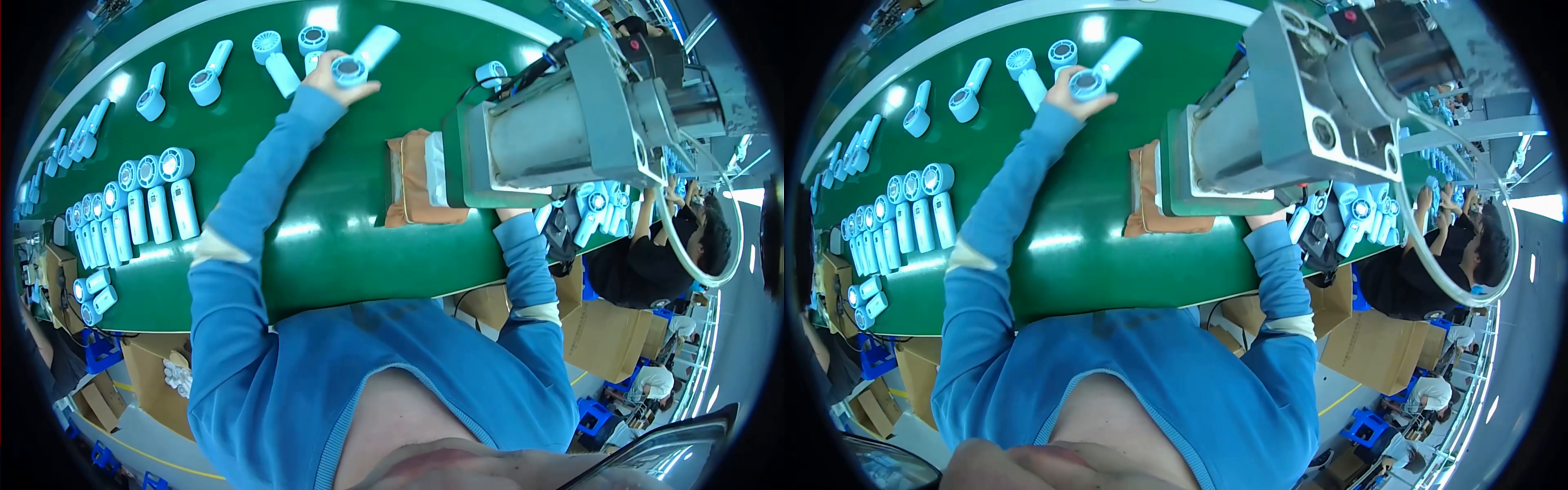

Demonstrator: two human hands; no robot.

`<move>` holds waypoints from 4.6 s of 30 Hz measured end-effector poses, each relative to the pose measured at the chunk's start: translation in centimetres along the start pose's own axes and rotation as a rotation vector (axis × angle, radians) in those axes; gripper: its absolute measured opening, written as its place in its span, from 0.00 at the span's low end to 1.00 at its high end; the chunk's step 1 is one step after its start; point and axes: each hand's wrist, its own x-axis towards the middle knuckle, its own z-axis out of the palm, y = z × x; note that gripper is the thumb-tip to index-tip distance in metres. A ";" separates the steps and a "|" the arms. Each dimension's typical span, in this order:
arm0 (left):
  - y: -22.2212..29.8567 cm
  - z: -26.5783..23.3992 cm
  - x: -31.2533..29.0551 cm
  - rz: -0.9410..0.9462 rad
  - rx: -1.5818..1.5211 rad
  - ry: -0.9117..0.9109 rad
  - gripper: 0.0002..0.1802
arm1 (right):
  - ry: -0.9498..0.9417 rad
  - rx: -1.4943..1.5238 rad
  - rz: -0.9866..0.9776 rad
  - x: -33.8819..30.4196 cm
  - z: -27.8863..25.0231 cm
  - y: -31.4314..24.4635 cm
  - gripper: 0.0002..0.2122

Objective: Assembling and testing handheld electronic fans at a factory workstation.

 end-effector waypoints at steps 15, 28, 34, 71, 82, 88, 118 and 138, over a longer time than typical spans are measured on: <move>-13.0 -17.5 12.7 0.645 1.151 -0.189 0.39 | -0.201 1.631 0.579 -1.1 -0.8 1.0 0.32; -1.5 -21.7 -5.2 0.180 0.105 -0.236 0.36 | -0.211 1.508 0.319 2.0 0.0 0.8 0.32; 0.7 -10.2 -14.4 0.145 -0.609 -0.185 0.37 | -0.185 -0.127 -0.034 3.2 0.1 2.0 0.36; -3.8 1.1 4.1 -0.336 0.494 -0.133 0.23 | -0.069 1.530 0.367 -1.6 -0.2 -4.7 0.39; -19.0 -23.1 10.9 0.533 1.363 -0.560 0.28 | -0.350 1.772 0.510 -0.9 -0.1 -2.5 0.33; -9.4 -27.2 9.6 0.140 1.120 -0.295 0.34 | -0.401 1.597 0.280 -0.4 -1.0 2.4 0.30; 4.1 0.9 -12.8 0.187 -0.434 -0.165 0.34 | -0.024 -0.112 -0.176 1.8 0.8 -0.5 0.20; -11.4 -2.4 6.4 -0.132 0.024 0.291 0.41 | -0.068 -0.567 -0.088 -1.6 1.6 -6.6 0.21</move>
